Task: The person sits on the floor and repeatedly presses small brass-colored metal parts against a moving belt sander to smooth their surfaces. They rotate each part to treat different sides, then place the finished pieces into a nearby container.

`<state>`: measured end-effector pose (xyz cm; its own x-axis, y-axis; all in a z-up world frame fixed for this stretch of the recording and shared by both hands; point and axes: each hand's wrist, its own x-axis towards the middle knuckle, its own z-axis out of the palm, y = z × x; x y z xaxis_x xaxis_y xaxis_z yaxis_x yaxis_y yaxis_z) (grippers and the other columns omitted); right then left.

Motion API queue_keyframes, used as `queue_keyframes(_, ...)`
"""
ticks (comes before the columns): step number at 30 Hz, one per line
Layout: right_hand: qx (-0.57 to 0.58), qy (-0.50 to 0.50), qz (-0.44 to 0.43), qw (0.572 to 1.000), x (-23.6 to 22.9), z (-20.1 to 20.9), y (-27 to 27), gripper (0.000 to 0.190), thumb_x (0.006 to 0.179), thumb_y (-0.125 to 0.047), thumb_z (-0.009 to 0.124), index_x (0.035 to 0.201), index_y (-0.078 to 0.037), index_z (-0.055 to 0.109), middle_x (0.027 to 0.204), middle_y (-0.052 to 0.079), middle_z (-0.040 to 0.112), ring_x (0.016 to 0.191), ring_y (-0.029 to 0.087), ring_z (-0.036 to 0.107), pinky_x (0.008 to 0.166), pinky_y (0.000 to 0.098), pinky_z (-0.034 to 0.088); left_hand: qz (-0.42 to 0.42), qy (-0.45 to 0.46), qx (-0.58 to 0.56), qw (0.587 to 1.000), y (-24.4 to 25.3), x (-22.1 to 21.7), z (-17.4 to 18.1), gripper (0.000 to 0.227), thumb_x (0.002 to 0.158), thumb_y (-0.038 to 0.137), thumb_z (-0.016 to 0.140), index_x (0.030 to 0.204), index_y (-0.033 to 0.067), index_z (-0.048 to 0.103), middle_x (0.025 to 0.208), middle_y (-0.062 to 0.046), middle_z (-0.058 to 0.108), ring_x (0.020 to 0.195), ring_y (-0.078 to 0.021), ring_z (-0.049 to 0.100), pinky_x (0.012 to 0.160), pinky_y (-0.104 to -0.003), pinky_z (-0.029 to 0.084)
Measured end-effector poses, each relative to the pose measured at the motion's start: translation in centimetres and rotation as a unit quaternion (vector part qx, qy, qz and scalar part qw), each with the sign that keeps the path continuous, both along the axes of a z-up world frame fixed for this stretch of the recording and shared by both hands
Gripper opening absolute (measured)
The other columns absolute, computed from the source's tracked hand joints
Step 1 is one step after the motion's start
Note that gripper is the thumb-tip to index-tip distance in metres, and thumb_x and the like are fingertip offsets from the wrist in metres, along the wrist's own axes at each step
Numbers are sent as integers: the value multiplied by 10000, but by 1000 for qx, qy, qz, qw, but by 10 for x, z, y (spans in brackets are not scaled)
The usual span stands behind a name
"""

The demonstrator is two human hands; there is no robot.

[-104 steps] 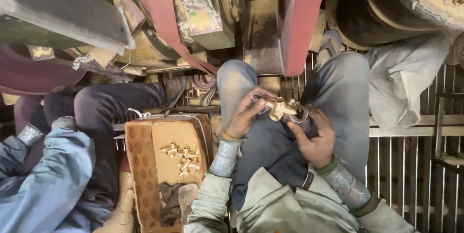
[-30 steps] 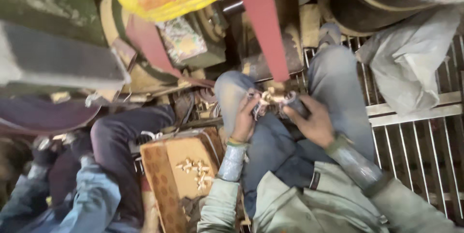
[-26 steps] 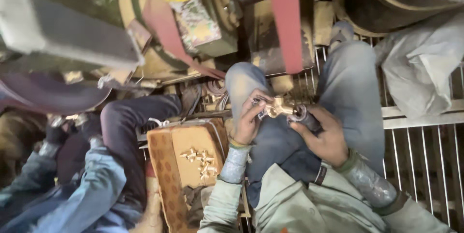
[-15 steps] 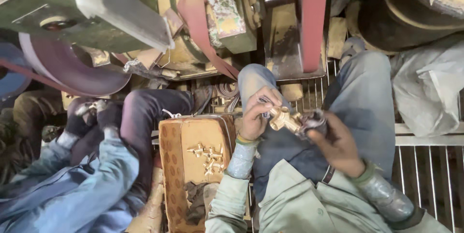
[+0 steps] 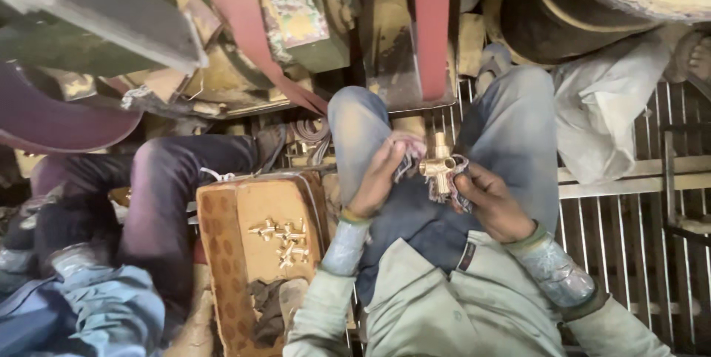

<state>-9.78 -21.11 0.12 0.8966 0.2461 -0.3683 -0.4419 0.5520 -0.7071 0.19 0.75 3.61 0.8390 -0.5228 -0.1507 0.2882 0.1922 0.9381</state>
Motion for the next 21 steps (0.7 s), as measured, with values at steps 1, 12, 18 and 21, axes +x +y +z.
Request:
queue_keyframes(1, -42, -13, -3, 999, 3, -3, -4, 272, 1052, -244, 612, 1193, -12, 615, 947, 9, 597, 790, 102, 541, 691, 266, 450, -4, -7, 4, 1000, 0, -3, -5, 419, 1154, 391, 424, 1269, 18, 576, 1148, -41, 607, 1094, -114, 551, 1026, -273, 440)
queue_keyframes(12, -488, -331, -6, 807, 83, -20, -52, 458, 823, -62, 793, 1250, 16, 649, 1220, 167, 685, 1144, 289, 665, 999, 356, 505, 3, 31, -19, 999, -25, 17, -80, 404, 1008, 122, 677, 1370, 8, 540, 1148, 5, 648, 1039, -60, 604, 900, -235, 523)
queue_keyframes(18, -501, -343, 31, 794, 129, -47, -60, 414, 845, -54, 773, 1236, 15, 654, 1168, 163, 702, 1099, 310, 684, 961, 370, 525, 76, 41, 4, 996, -45, 33, -115, 313, 1042, 140, 673, 1309, -6, 599, 1008, -7, 684, 884, -71, 637, 788, -232, 531)
queue_keyframes(21, -460, -268, 88, 842, 134, -58, -62, 409, 834, -105, 806, 1211, -3, 685, 1065, 117, 728, 983, 238, 703, 900, 351, 536, 106, 72, -9, 992, -52, 33, -123, 308, 1028, 141, 694, 1281, -15, 610, 995, -3, 680, 858, -72, 628, 768, -243, 531)
